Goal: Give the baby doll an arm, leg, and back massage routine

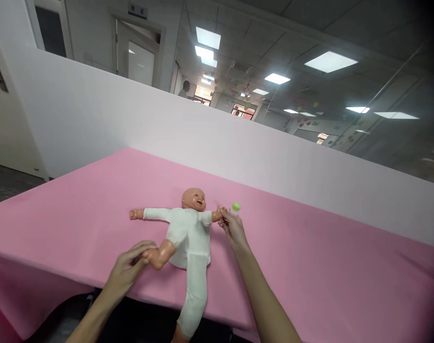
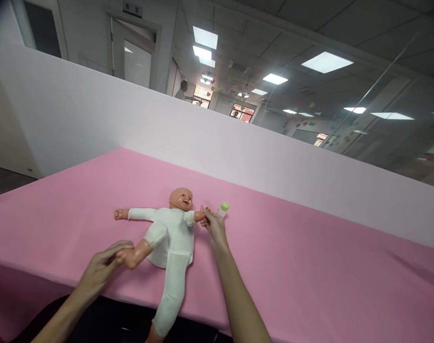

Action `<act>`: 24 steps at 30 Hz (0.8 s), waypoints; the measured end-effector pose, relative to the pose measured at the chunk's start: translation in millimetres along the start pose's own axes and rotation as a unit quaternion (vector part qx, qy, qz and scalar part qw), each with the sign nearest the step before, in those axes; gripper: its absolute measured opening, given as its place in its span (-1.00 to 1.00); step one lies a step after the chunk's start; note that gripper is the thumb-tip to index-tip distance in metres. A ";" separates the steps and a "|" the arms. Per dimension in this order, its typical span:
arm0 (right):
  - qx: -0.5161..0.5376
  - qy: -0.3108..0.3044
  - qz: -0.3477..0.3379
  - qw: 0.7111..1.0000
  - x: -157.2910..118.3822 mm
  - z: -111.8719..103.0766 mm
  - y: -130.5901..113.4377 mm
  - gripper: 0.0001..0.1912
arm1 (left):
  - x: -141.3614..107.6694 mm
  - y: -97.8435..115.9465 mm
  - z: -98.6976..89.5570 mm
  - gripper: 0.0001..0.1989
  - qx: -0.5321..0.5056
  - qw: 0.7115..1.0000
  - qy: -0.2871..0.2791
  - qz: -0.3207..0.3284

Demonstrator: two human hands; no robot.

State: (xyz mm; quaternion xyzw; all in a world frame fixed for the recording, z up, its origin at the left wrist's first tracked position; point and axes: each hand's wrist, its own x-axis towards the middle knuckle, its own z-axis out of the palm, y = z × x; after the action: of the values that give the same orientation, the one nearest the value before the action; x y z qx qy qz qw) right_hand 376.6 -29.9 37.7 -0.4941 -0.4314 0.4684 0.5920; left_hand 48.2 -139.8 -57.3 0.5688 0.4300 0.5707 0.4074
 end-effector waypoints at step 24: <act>0.001 0.266 0.096 0.959 21.9 -94.2 50.9 -0.65 | -69.5 -7.9 -72.0 -0.59 0.086 0.992 -0.088 -0.023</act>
State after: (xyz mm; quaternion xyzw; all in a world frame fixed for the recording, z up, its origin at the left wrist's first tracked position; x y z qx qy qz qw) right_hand 466.0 -21.7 -24.7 -0.6395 -0.2080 0.3749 0.6382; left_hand -22.5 -205.7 -84.4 0.6398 0.4528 0.4694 0.4067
